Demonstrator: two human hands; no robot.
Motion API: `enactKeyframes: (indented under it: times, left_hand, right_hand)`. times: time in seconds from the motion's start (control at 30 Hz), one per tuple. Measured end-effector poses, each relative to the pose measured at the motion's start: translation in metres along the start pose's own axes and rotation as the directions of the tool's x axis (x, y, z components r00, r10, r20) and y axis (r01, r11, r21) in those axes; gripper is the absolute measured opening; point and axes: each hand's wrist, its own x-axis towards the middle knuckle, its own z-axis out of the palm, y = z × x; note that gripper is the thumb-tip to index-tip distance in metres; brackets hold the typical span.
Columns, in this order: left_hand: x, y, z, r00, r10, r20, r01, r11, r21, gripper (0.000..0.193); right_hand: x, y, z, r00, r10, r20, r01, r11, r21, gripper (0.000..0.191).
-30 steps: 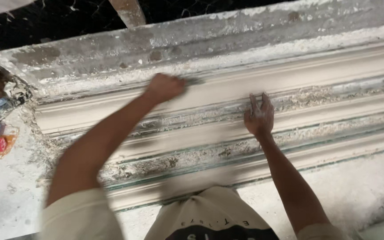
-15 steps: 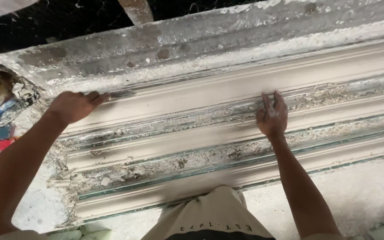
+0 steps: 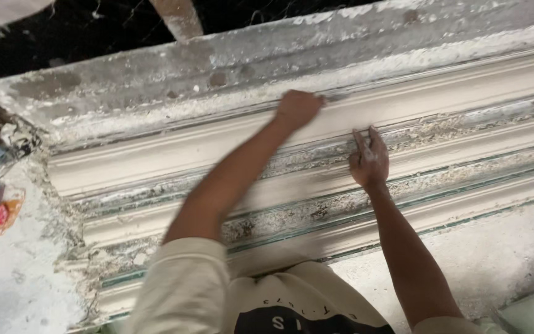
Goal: The person cleans long decorative plaster crown-molding strips laid on a workbench. They first twist small wire floral accents attached to the molding, then run a small scraping tool along the molded grooves to remove excess plaster, and finally sweep dust off the strips with a green brush.
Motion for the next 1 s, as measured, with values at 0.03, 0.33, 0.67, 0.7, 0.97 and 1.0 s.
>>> enactKeyframes:
  times: [0.03,0.33,0.67,0.7,0.97,1.0]
  left_hand:
    - [-0.023,-0.026,-0.007,0.996,-0.029,0.079,0.024,0.998,0.066,0.050]
    - [-0.334,-0.267,-0.125,0.757,-0.597,0.267,0.490,0.788,0.371,0.052]
    - [-0.187,-0.163,-0.044,0.851,-0.491,0.184,0.476,0.871,0.124,0.035]
    - [-0.169,-0.142,-0.031,0.881,-0.457,0.119,0.454,0.889,0.057,0.034]
    - [-0.152,-0.118,-0.047,0.878,-0.439,0.189,0.433,0.898,0.077,0.040]
    - [-0.166,-0.133,-0.057,0.895,-0.419,0.157,0.409,0.908,0.090,0.041]
  right_hand:
    - [0.000,0.003,0.002,1.000,-0.006,-0.009,0.007,1.000,0.006,0.060]
    - [-0.006,0.006,0.012,0.999,0.041,-0.002,-0.041,0.999,0.023,0.058]
    - [-0.005,0.002,0.012,0.997,0.070,-0.010,-0.070,0.996,0.051,0.056]
    - [-0.005,0.000,0.011,0.995,0.095,0.008,-0.096,0.994,0.059,0.056]
    - [0.000,-0.006,0.006,0.998,0.069,-0.009,-0.069,0.998,-0.001,0.054]
    - [0.001,-0.007,0.006,0.997,0.083,-0.003,-0.084,0.996,-0.015,0.053]
